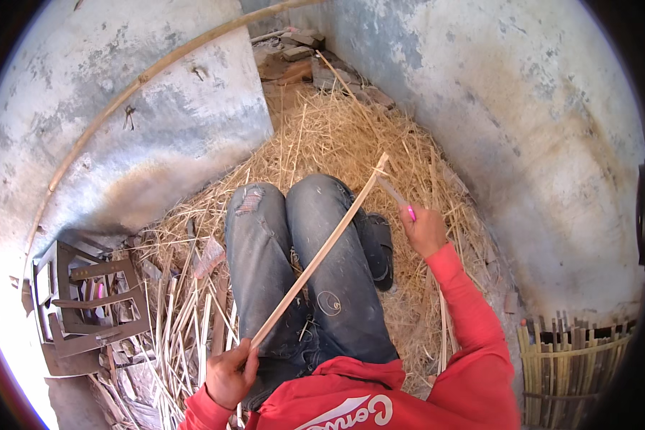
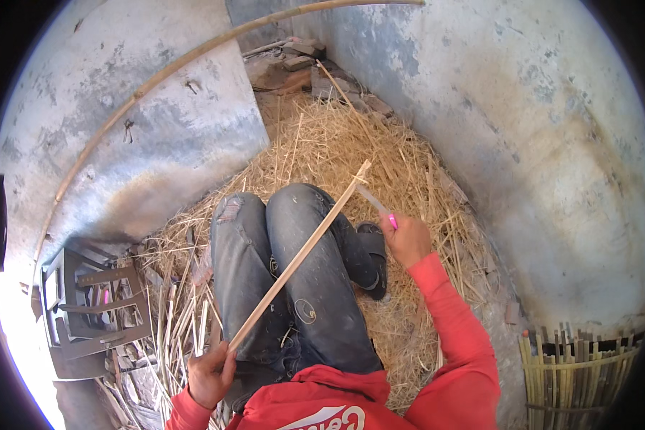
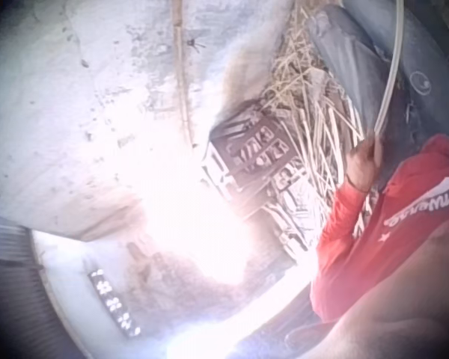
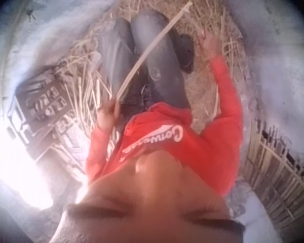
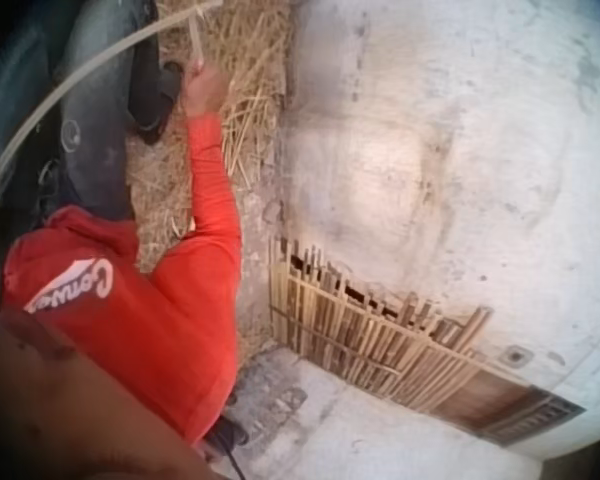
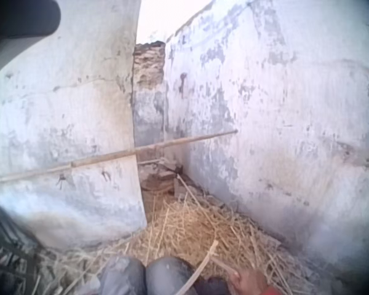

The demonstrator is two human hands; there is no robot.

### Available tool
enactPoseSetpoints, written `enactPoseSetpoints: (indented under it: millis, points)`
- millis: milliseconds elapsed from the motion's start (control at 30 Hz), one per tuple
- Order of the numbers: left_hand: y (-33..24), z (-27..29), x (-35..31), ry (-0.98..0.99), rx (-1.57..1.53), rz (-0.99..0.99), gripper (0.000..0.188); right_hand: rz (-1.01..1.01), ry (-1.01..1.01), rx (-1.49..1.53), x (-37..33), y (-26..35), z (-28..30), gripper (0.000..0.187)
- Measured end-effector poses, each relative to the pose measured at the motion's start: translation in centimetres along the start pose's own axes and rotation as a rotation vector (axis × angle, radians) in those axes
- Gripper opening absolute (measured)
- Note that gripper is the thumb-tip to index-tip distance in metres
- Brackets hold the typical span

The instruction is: The person scrapes a long, thin bamboo strip using a small knife while sitting on a straw-covered floor.

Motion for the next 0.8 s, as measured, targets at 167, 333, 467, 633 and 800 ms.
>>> enactPoseSetpoints:
  millis: [167, 333, 467, 633, 800]
  points:
    - [1.5, -1.6, 0.4, 0.123, 0.054, 0.077, 0.017, -0.077, 0.140, 0.176, -0.6, 5.7, 0.7, 0.056]
    - [1.1, -2.1, 1.4, 0.007, 0.004, 0.015, 0.017, 0.090, 0.266, 0.116, -3.9, 10.8, -1.5, 0.056]
    - [0.4, -2.0, 1.6, -0.014, 0.037, -0.021, 0.017, 0.123, 0.270, 0.085, -4.7, 10.2, -3.3, 0.056]
    - [1.0, -1.7, 1.3, 0.012, -0.010, -0.010, 0.020, 0.156, 0.184, 0.052, -2.8, 9.0, -3.0, 0.057]
    - [0.8, 0.1, 0.1, 0.092, 0.009, 0.043, 0.018, -0.159, 0.029, -0.063, 1.3, -0.7, 1.3, 0.056]
Point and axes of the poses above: each hand's wrist, its own x-axis towards the middle knuckle, its own z-axis out of the back of the hand, y = z × x, the point moved 9 cm from there along x, towards the middle knuckle, and after that the axes turned 7 degrees about y, right-handed, at the moved point
